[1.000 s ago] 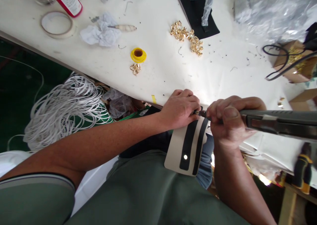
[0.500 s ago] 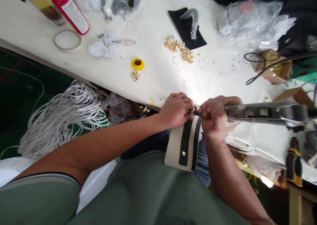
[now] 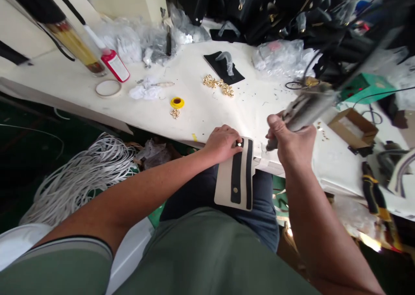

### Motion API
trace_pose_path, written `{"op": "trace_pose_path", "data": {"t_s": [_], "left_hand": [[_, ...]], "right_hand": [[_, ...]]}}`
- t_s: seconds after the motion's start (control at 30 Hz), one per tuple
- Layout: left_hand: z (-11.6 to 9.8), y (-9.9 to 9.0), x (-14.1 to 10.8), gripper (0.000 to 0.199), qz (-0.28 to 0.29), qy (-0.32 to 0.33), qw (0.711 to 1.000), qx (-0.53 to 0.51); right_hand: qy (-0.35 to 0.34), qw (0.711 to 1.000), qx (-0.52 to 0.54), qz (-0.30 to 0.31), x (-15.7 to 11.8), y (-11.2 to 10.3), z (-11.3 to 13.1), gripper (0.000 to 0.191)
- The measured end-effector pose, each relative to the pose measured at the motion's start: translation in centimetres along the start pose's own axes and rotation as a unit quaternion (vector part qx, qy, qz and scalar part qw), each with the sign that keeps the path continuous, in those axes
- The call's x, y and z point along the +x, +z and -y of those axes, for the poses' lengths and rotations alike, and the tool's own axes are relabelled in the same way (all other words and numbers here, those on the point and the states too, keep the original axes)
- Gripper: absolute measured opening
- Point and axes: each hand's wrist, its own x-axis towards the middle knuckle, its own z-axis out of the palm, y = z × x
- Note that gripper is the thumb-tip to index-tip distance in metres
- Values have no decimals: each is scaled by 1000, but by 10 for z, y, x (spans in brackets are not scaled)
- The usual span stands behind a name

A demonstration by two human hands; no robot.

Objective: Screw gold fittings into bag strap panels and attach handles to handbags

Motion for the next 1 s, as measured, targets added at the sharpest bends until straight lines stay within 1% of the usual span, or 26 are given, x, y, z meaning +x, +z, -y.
{"op": "trace_pose_path", "data": {"t_s": [0.03,0.07,0.13,0.2,0.23,0.3,0.37,0.43,0.5,0.53,0.57,0.6,0.63,0.67,0.7,0.77,0.83,0.9,0.93,1.0], "left_hand": [[-1,0,0,20,1,2,1000,5],[-1,0,0,21,2,4,1000,12],[-1,1,0,25,0,5,1000,26],[-1,1,0,37,-3,-4,999,43],[-2,1,0,43,-3,-11,999,52],[-2,1,2,50,3,-24,997,68],[-2,1,4,49,10,-30,997,76],[-2,1,6,46,14,-29,996,78],[-1,1,6,45,12,-28,997,73],[-1,2,6,45,10,-27,997,69],[0,2,6,45,5,-26,998,65],[0,3,5,46,-1,-24,998,61],[1,3,5,46,-7,-22,998,57],[1,4,4,47,-12,-18,998,55],[1,4,3,47,-17,-15,998,53],[1,3,1,47,-23,-12,998,53],[-2,-1,-4,47,-29,-13,998,57],[-7,-6,-13,47,-55,-20,997,57],[-11,-10,-18,47,-80,-29,995,51],[-21,-18,-34,45,-139,-65,988,1]], "right_hand": [[30,997,-73,25,3,-10,-7,48],[53,986,-153,48,5,-19,-16,51],[78,946,-304,85,10,-34,-37,53],[79,904,-403,117,13,-42,-59,51],[75,890,-431,130,14,-44,-69,50],[70,875,-459,139,14,-47,-85,52],[76,871,-468,131,13,-48,-94,55],[64,873,-470,114,7,-50,-96,57],[21,886,-458,72,-8,-51,-91,54],[0,898,-439,44,-19,-50,-87,50],[-9,914,-405,18,-32,-49,-83,46],[0,934,-357,0,-48,-46,-78,44],[28,954,-297,-1,-66,-42,-75,43],[77,971,-227,13,-85,-36,-72,45],[131,978,-156,34,-103,-29,-71,50],[202,978,-25,56,-134,-14,-69,61],[234,968,75,60,-152,0,-66,58],[218,968,116,48,-158,9,-58,47],[191,975,107,36,-158,12,-52,40],[101,994,48,8,-156,13,-36,27]]}}
